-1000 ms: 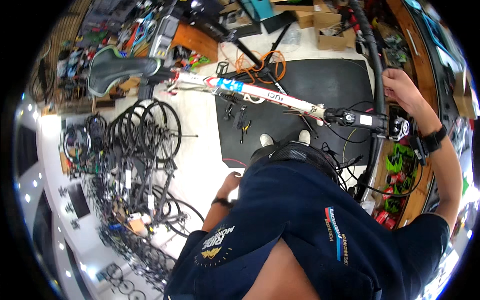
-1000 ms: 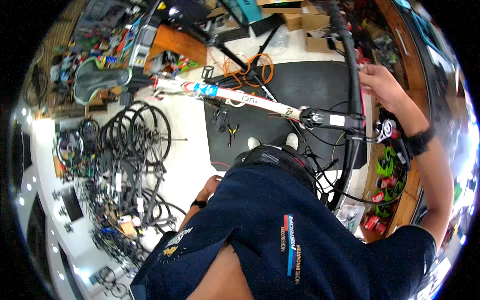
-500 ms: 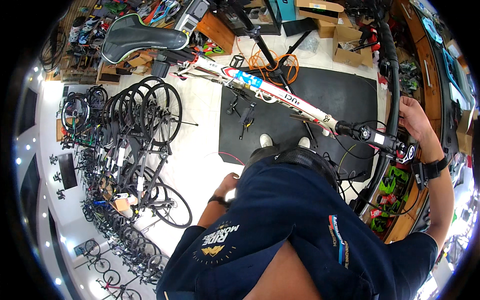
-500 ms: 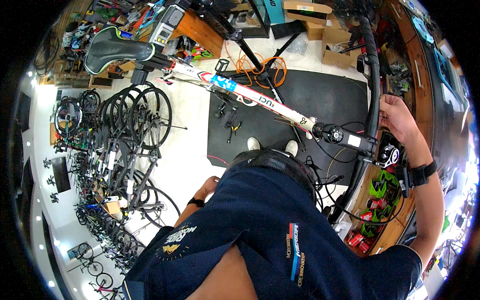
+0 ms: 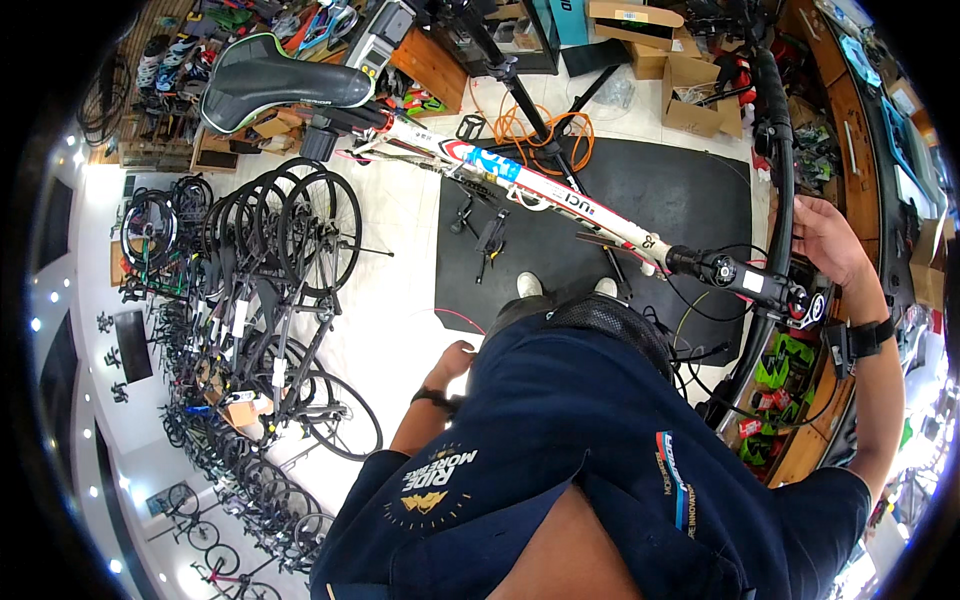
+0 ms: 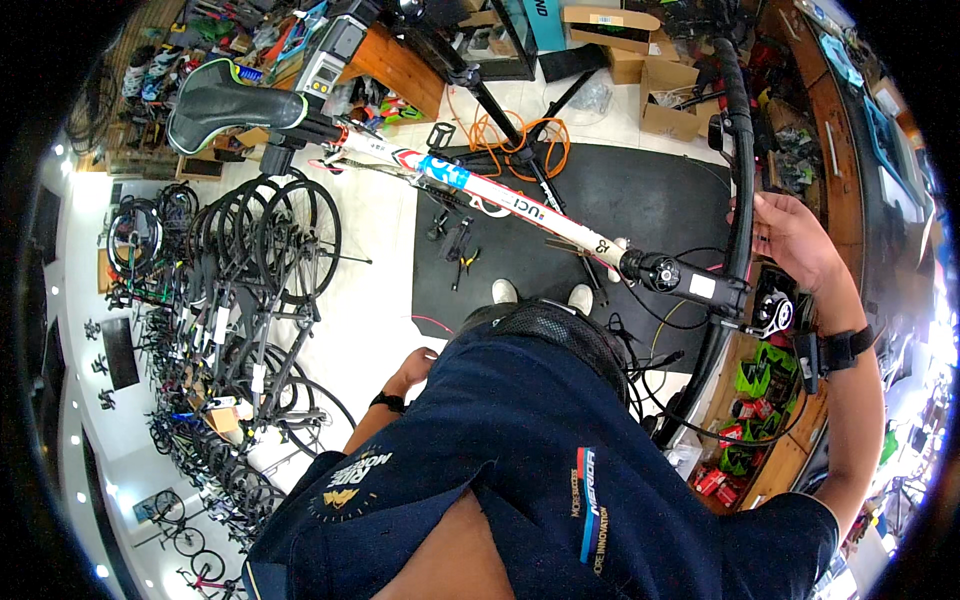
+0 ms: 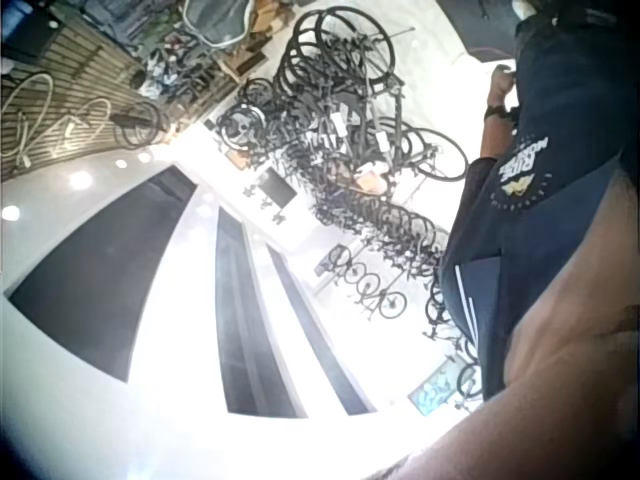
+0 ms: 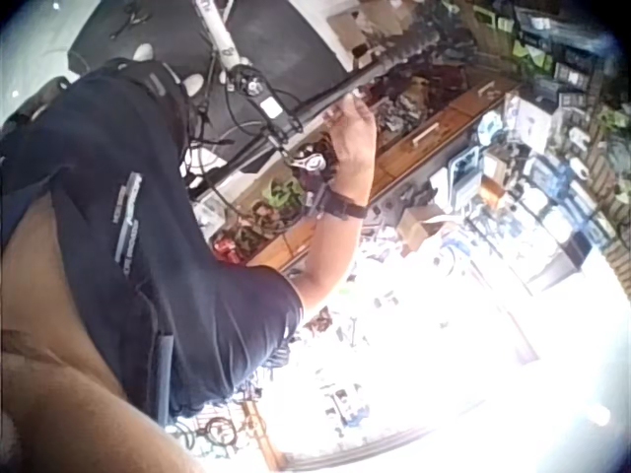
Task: The person detaches parts of a bicycle frame using a screwdriver and by hand while the bike is mounted on a stand.
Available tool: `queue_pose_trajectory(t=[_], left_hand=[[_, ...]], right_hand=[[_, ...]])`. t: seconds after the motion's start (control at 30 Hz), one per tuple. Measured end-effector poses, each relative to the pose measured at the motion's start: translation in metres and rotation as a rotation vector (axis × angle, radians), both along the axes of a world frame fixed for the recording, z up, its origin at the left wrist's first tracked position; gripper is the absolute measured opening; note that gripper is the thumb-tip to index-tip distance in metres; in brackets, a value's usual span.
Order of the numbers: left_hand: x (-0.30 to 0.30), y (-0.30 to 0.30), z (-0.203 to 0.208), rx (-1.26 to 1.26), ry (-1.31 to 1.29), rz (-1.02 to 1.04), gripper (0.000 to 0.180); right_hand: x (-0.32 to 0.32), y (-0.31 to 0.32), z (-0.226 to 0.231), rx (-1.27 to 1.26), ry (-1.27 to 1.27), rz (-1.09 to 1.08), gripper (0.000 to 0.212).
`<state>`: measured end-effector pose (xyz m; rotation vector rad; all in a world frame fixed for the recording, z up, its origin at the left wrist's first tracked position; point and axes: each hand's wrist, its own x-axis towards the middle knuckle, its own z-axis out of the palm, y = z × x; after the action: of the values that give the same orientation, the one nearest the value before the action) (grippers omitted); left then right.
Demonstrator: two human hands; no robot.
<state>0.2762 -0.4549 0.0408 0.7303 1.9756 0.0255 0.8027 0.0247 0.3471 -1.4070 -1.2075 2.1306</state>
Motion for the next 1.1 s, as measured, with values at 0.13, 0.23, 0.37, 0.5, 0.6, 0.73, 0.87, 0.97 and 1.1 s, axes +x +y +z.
queue_pose_trajectory(t=[0.13,0.23,0.37,0.5,0.6,0.73,0.87,0.97,1.1], left_hand=[[0.003,0.004,-0.001,-0.019,-0.038,0.043,0.035],[0.007,0.009,-0.004,-0.004,-0.005,-0.015,0.036],[-0.002,-0.006,-0.01,0.019,-0.036,0.023,0.037],[0.01,0.004,0.001,0.0,-0.041,-0.01,0.036],[0.018,0.021,0.01,0.009,-0.003,-0.082,0.035],[0.002,-0.002,-0.002,0.041,-0.002,-0.036,0.037],[0.01,0.005,0.007,-0.002,0.009,-0.043,0.038],[0.007,0.008,0.007,-0.006,-0.006,-0.03,0.038],[-0.001,0.009,0.007,0.017,0.013,-0.074,0.037]], right_hand=[[0.009,0.003,-0.008,0.025,-0.018,-0.002,0.016],[0.027,0.012,-0.031,0.073,0.037,0.027,0.019],[0.01,0.003,-0.013,0.067,-0.013,0.031,0.018],[0.003,-0.002,0.001,0.027,-0.021,-0.038,0.017],[0.022,0.008,-0.022,0.095,-0.006,0.003,0.018],[0.005,0.004,-0.014,0.1,-0.065,0.029,0.018],[-0.004,-0.007,0.01,0.001,-0.005,-0.034,0.014],[0.017,0.005,-0.019,0.084,-0.04,-0.014,0.014],[0.026,0.013,-0.033,0.12,-0.058,0.059,0.017]])
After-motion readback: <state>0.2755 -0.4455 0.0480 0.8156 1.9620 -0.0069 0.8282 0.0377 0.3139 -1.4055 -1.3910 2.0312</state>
